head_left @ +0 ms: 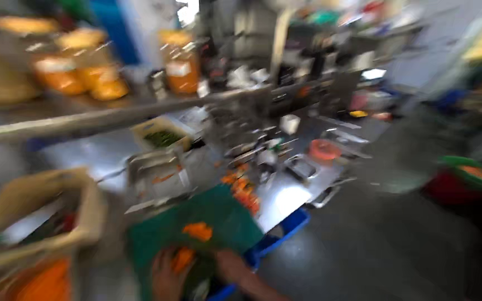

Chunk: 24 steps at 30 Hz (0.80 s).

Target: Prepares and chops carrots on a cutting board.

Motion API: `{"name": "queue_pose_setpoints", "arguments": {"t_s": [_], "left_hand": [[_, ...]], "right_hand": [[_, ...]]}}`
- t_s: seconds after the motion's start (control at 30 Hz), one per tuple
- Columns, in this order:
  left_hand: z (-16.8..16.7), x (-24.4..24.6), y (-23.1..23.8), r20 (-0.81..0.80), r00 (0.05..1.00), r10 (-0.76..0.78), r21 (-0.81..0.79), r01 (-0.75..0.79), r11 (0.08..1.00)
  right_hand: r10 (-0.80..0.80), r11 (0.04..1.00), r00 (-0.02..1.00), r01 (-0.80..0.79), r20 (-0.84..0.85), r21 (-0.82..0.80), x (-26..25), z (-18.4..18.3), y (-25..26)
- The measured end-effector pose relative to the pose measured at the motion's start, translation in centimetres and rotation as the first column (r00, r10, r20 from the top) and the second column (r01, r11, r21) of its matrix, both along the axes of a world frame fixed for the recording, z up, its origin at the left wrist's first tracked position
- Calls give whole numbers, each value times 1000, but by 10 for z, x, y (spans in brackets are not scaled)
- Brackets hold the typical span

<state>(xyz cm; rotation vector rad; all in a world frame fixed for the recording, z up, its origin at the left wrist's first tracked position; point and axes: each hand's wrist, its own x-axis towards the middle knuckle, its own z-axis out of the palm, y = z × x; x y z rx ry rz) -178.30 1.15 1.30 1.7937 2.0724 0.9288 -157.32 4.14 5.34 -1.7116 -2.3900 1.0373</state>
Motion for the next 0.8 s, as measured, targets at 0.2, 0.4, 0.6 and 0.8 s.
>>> {"name": "queue_pose_setpoints", "arguments": {"t_s": [0.2, 0.4, 0.6, 0.8], "left_hand": [[-1, -17, -20, 103, 973, 208, -330, -164, 930], [3, -11, -15, 184, 964, 194, -386, -111, 916], [-35, -16, -41, -41, 956, 289, -185, -292, 938], [-44, 19, 0, -18, 979, 203, -265, -201, 943]], "right_hand": [[106, 990, 978, -88, 178, -107, -19, 1, 17], [145, 985, 966, -120, 214, -124, -22, -1, 19], [146, 986, 968, -125, 204, -109, -19, -4, 19], [157, 983, 952, -125, 264, -135, -23, 4, 18]]}}
